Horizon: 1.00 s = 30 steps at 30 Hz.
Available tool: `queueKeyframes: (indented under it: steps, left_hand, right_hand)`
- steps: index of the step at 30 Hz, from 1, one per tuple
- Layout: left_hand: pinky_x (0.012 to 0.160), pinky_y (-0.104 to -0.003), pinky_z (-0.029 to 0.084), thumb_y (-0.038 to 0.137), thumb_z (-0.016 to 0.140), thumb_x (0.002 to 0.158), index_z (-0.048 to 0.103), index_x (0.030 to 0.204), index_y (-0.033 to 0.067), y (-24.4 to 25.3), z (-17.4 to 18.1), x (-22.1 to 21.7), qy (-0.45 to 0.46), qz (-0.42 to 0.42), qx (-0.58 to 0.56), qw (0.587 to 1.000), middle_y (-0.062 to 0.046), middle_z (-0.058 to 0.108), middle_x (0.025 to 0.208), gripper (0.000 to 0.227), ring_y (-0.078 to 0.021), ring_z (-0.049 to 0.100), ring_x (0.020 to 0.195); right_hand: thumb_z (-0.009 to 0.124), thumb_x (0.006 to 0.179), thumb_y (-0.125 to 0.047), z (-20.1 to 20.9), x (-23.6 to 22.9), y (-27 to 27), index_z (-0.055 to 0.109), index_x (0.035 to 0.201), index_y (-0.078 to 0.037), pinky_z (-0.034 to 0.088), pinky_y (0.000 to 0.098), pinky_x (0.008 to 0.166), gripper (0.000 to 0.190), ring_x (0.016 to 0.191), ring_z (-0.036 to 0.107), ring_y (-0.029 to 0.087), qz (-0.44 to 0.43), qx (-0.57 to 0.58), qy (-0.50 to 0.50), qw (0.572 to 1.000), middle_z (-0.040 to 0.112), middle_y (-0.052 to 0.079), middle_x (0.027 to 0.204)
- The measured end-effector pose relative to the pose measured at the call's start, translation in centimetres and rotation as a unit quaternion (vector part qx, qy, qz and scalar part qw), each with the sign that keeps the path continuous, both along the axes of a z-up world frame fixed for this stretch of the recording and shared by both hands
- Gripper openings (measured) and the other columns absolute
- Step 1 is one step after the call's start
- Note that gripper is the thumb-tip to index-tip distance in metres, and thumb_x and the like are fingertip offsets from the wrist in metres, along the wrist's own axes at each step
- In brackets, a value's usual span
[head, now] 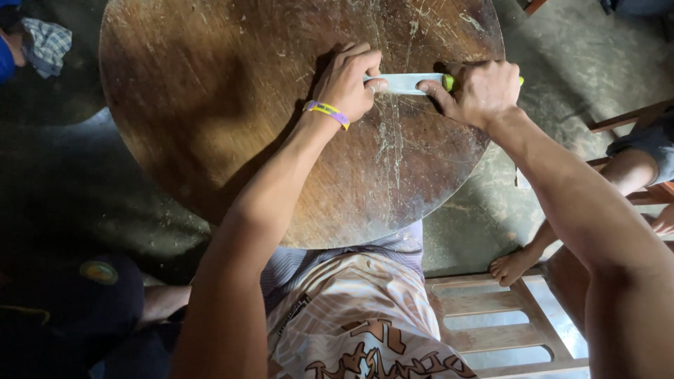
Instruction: The person is using a small metal blade to scrape the surface of a round wooden tabletop, likely to remove old finish or smooth the wood.
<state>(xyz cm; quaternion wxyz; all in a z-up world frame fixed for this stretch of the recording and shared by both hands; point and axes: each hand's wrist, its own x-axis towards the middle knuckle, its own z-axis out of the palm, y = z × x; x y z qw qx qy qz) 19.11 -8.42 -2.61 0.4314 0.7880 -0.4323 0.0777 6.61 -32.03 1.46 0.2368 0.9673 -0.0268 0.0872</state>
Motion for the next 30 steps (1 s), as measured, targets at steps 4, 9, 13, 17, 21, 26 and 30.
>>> queueKeyframes:
  steps: [4,9,13,17,21,26,30]
  left_hand:
    - [0.07,-0.033,0.041,-0.007,0.073,0.079,0.043,0.071,0.0113,0.3,-0.7,-1.4,0.031,-0.012,0.009,0.999,-0.003,0.055,0.082,0.036,-0.0196,0.051,0.083]
    - [0.07,-0.034,0.042,-0.007,0.074,0.08,0.044,0.071,0.0105,1.7,0.4,-4.0,0.047,-0.022,0.019,0.998,-0.003,0.053,0.081,0.035,-0.0209,0.051,0.081]
    - [0.088,-0.043,0.05,0.01,0.077,0.088,0.049,0.072,0.0109,2.6,0.1,-5.1,0.071,-0.071,-0.002,0.995,-0.005,0.053,0.078,0.032,-0.0303,0.058,0.082]
    - [0.084,-0.044,0.05,0.016,0.078,0.088,0.049,0.074,0.0089,3.9,0.9,-6.9,0.042,-0.092,0.007,0.995,-0.007,0.05,0.076,0.033,-0.0325,0.059,0.083]
    - [0.09,-0.047,0.049,0.017,0.078,0.087,0.047,0.074,0.0104,4.8,1.1,-9.1,0.025,-0.094,-0.014,0.995,-0.008,0.049,0.074,0.034,-0.0367,0.059,0.079]
    - [0.087,-0.048,0.049,0.018,0.076,0.087,0.044,0.075,0.0126,6.1,2.7,-11.7,-0.011,-0.075,-0.002,0.997,-0.009,0.046,0.075,0.035,-0.0371,0.058,0.082]
    - [0.081,-0.047,0.049,0.019,0.074,0.088,0.043,0.077,0.013,6.8,3.4,-13.5,-0.005,-0.068,-0.02,0.997,-0.008,0.045,0.075,0.033,-0.0364,0.056,0.08]
  right_hand:
    - [0.025,0.107,-0.086,0.5,-1.9,1.0,0.072,0.106,-0.04,0.038,0.0307,0.032,0.066,0.035,0.052,0.014,0.024,-0.005,-0.01,1.0,0.053,-0.008,0.045]
    - [0.027,0.105,-0.086,0.0,-4.2,1.5,0.074,0.105,-0.037,0.032,0.0276,0.031,0.068,0.035,0.044,0.009,0.03,0.0,-0.015,0.999,0.047,-0.011,0.047]
    - [0.04,0.101,-0.086,2.0,-6.8,3.7,0.076,0.098,-0.033,0.054,0.0385,0.055,0.064,0.06,0.075,0.026,-0.009,0.069,-0.003,0.998,0.072,0.004,0.062]
    - [0.049,0.099,-0.082,2.0,-8.5,4.4,0.077,0.096,-0.031,0.053,0.0395,0.052,0.059,0.059,0.073,0.027,0.044,0.092,-0.068,0.992,0.071,0.005,0.065]
    - [0.05,0.098,-0.083,1.0,-10.4,4.2,0.077,0.094,-0.031,0.055,0.0382,0.056,0.059,0.06,0.072,0.025,0.053,0.082,-0.084,0.992,0.071,0.004,0.067]
    - [0.057,0.094,-0.081,1.7,-12.5,5.1,0.076,0.092,-0.027,0.057,0.0409,0.06,0.057,0.064,0.073,0.029,0.081,0.105,-0.109,0.985,0.072,0.006,0.072]
    - [0.055,0.098,-0.076,2.4,-14.0,6.0,0.074,0.09,-0.023,0.057,0.0383,0.062,0.057,0.066,0.072,0.026,0.111,0.112,-0.112,0.981,0.07,0.005,0.07]
